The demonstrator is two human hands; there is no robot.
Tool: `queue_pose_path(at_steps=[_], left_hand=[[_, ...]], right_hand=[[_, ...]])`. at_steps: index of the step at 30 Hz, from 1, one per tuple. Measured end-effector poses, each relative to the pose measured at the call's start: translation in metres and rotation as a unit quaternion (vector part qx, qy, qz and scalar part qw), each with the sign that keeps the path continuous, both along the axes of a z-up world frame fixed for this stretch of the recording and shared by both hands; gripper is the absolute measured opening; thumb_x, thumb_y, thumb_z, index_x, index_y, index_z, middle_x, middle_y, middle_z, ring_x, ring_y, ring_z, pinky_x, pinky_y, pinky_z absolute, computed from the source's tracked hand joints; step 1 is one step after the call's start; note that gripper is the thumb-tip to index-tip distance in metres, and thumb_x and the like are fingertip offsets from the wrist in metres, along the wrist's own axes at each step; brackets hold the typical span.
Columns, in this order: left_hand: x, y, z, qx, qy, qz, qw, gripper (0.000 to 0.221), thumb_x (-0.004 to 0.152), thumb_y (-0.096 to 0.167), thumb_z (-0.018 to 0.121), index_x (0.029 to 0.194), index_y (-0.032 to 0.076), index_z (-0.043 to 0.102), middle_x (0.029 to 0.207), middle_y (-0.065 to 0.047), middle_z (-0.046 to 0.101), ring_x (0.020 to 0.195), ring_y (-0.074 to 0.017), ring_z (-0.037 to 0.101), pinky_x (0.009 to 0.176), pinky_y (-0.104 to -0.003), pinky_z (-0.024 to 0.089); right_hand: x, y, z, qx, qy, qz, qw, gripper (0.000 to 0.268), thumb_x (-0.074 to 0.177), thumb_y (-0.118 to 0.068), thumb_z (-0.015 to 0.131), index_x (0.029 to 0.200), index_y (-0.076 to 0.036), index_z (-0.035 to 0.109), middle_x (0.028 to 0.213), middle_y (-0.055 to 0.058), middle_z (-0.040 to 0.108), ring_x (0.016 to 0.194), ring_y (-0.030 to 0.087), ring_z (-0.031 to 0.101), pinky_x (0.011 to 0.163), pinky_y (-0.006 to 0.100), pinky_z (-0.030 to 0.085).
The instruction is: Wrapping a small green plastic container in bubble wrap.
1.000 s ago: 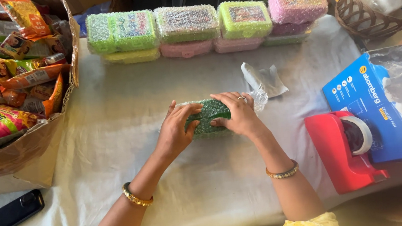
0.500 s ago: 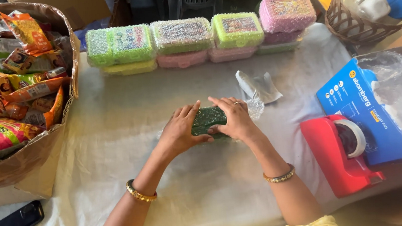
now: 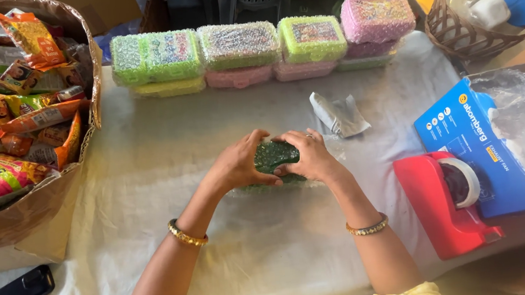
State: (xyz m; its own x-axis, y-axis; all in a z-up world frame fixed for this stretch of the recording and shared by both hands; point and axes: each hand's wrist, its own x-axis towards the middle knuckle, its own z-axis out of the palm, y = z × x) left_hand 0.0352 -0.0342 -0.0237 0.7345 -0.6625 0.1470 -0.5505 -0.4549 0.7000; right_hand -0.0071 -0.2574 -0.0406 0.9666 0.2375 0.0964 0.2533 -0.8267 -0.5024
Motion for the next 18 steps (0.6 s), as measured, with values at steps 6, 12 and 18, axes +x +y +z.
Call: queue_pose_path(at_steps=[6, 12, 18], left_hand=[[-0.005, 0.000, -0.002, -0.006, -0.007, 0.001, 1.000, 0.089, 0.056, 0.053, 0.094, 0.125, 0.008, 0.060, 0.118, -0.013, 0.067, 0.118, -0.0331, 0.060, 0.099, -0.044, 0.048], [-0.006, 0.000, -0.007, -0.009, -0.024, 0.007, 1.000, 0.084, 0.059, 0.052, 0.093, 0.122, 0.008, 0.060, 0.118, -0.011, 0.066, 0.119, -0.0334, 0.058, 0.099, -0.045, 0.048], [-0.008, 0.000, -0.005, -0.015, -0.039, 0.014, 0.999, 0.083, 0.057, 0.051, 0.094, 0.118, 0.007, 0.058, 0.117, -0.010, 0.064, 0.119, -0.0334, 0.056, 0.099, -0.045, 0.048]], right_hand=[[-0.002, 0.004, 0.003, 0.039, 0.013, -0.006, 0.999, 0.068, 0.066, -0.039, 0.090, 0.125, -0.017, 0.065, 0.121, 0.001, 0.067, 0.123, 0.027, 0.057, 0.115, 0.047, 0.031], [-0.005, 0.006, 0.007, 0.063, -0.012, 0.002, 0.998, 0.062, 0.066, -0.032, 0.091, 0.120, -0.014, 0.067, 0.115, 0.002, 0.067, 0.117, 0.030, 0.059, 0.106, 0.045, 0.041], [-0.008, 0.011, 0.018, 0.087, -0.013, 0.003, 0.996, 0.059, 0.062, -0.027, 0.091, 0.115, -0.013, 0.068, 0.109, 0.002, 0.067, 0.113, 0.027, 0.061, 0.100, 0.040, 0.047]])
